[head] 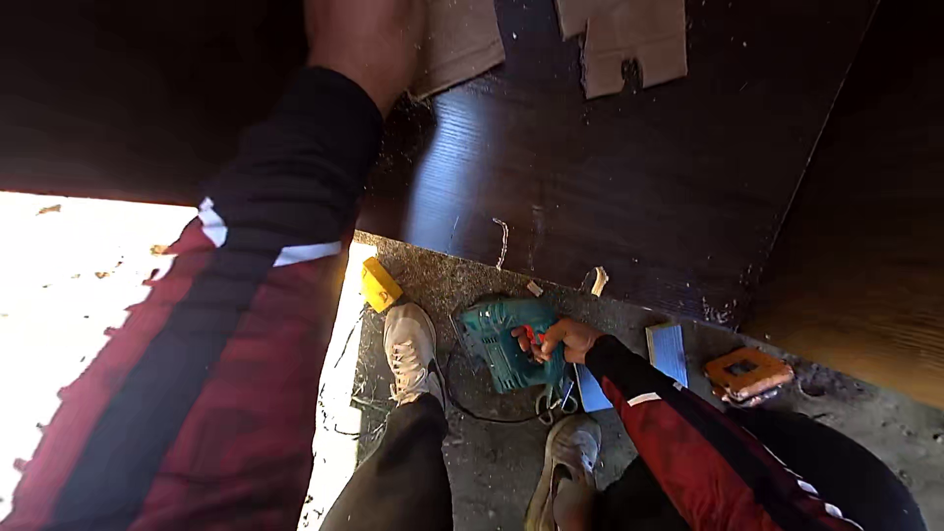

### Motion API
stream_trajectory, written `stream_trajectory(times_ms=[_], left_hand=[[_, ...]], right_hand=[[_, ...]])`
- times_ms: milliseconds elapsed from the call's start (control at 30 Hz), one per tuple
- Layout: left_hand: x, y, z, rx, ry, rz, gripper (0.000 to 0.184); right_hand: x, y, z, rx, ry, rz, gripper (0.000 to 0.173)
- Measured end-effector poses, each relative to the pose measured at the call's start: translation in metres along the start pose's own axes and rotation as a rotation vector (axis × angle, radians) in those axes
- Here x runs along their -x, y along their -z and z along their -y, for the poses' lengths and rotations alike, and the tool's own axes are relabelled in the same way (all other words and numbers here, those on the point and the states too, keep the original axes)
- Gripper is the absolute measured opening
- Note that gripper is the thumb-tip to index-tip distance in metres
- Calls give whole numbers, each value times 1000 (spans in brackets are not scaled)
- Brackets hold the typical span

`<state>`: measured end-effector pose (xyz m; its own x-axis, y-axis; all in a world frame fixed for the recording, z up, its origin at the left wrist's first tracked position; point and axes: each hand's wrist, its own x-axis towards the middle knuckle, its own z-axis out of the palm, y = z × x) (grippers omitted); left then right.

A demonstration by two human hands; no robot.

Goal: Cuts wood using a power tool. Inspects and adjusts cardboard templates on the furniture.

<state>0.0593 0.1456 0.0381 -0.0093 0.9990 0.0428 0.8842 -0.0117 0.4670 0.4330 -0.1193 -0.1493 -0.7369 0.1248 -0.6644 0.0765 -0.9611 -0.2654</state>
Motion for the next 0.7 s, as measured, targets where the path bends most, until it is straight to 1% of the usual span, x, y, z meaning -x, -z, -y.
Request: stream_trajectory(times_ms=[33, 67, 133, 200, 233, 267, 300, 333, 367, 400, 433, 467, 500, 533, 567, 600, 633, 667, 700], left_hand=[[6, 14, -19, 55, 48, 42, 30], [7, 17, -24, 61, 45, 73, 38], [8, 4, -14, -2, -42, 160, 58], [11, -8, -1, -115, -119, 256, 85], [15, -11, 2, -150, -135, 272, 94], [18, -10, 3, -174, -140, 278, 97], [18, -6, 2, -192, -139, 285, 98], [18, -2, 0, -207, -138, 288, 97], [16, 4, -4, -224, -125, 305, 96], [13, 10, -9, -245, -93, 344, 94], [10, 16, -15, -254, -48, 391, 90], [5, 21, -20, -246, -9, 439, 87], [0, 23, -21, -225, 1, 477, 84], [-3, 21, -15, -173, -18, 498, 82], [-5, 15, 1, -119, -74, 497, 86], [-7, 2, 23, -111, -147, 475, 96], [-4, -6, 37, -83, -191, 459, 105], [2, -4, 37, -71, -213, 452, 109], [14, 7, 23, -60, -205, 465, 107]], right_hand=[[-3, 5, 1, -21, 2, 28, 52], [-4, 9, 2, -36, 3, 42, 50], [-5, 10, 8, -29, -20, 9, 47], [-4, 5, 15, 32, -70, -139, 43], [-3, 2, 18, 75, -97, -274, 41], [-4, -3, 23, 156, -127, -435, 40], [-5, -7, 29, 278, -175, -581, 45], [-4, -12, 36, 429, -250, -680, 53], [-3, -19, 46, 622, -343, -729, 59], [-1, -29, 56, 858, -453, -727, 62], [2, -43, 68, 1103, -557, -682, 62], [8, -62, 82, 1306, -610, -617, 58], [17, -82, 94, 1443, -595, -539, 54], [27, -102, 105, 1510, -506, -457, 51], [39, -119, 112, 1520, -363, -375, 49], [52, -134, 117, 1487, -195, -309, 49], [64, -146, 118, 1445, -23, -266, 47], [75, -156, 116, 1413, 164, -263, 43], [86, -163, 114, 1409, 369, -304, 38]])
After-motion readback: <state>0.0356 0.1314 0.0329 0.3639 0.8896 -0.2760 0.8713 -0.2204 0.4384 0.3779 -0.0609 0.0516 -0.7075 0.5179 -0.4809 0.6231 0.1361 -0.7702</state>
